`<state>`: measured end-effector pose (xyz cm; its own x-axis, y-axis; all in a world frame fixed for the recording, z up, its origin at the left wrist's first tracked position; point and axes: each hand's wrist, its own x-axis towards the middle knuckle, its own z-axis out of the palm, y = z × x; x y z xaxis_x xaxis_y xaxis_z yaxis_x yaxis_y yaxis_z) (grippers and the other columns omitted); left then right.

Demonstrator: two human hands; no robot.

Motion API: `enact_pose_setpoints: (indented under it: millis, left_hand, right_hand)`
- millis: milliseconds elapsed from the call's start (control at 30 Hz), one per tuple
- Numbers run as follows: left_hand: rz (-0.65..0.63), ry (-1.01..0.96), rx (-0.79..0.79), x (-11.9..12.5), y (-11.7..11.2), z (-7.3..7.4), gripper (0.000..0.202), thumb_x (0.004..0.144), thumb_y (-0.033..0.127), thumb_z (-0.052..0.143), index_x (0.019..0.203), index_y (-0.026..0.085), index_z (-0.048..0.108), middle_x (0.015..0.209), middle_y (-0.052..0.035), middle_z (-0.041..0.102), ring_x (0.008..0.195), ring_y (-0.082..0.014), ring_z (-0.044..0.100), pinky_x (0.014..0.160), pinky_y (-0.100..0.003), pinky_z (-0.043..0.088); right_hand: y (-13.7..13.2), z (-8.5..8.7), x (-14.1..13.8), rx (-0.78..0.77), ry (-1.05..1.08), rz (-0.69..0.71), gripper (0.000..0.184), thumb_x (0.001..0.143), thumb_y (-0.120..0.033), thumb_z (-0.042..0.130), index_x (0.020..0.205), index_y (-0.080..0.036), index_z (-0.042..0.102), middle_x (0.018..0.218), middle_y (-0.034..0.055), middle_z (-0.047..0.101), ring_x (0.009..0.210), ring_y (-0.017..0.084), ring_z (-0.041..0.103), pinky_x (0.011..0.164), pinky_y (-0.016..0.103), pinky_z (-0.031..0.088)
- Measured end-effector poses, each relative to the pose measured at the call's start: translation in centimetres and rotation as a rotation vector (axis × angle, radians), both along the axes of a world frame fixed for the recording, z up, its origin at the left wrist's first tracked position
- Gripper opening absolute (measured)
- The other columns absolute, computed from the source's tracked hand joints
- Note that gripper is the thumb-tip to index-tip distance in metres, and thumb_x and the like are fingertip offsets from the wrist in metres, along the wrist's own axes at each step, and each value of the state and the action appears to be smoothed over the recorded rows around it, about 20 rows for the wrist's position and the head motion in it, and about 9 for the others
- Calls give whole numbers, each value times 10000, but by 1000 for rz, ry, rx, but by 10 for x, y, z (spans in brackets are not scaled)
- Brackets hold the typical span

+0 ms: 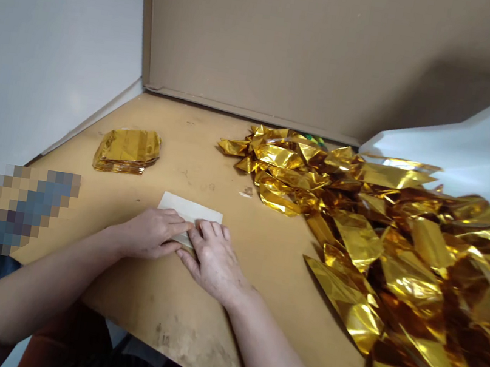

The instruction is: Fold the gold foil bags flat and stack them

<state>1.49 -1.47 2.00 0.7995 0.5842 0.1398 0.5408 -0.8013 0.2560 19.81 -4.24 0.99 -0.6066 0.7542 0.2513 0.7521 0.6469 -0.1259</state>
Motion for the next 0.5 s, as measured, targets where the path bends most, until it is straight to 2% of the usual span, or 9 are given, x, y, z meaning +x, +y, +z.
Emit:
enact_pose_setpoints:
  millis: [333,500]
  left_hand:
    - [23,2,24,0,0,-4,324,828,247,555,1131,134,541,1046,-81,654,979,-223,575,859,-339,475]
    - [27,17,0,-2,1,0,315,842,257,550,1136,144,559,1012,-69,668,982,-220,574,861,-332,472]
  right_hand:
    - [-1,2,-2,-9,-30,-10,318,872,-361,492,1030,-117,621,948,140,563,915,268,493,764,394,434]
    - [1,3,1,-38,-35,-8,331,873,-355,499,1048,-104,626,952,142,572,907,262,505,781,396,441]
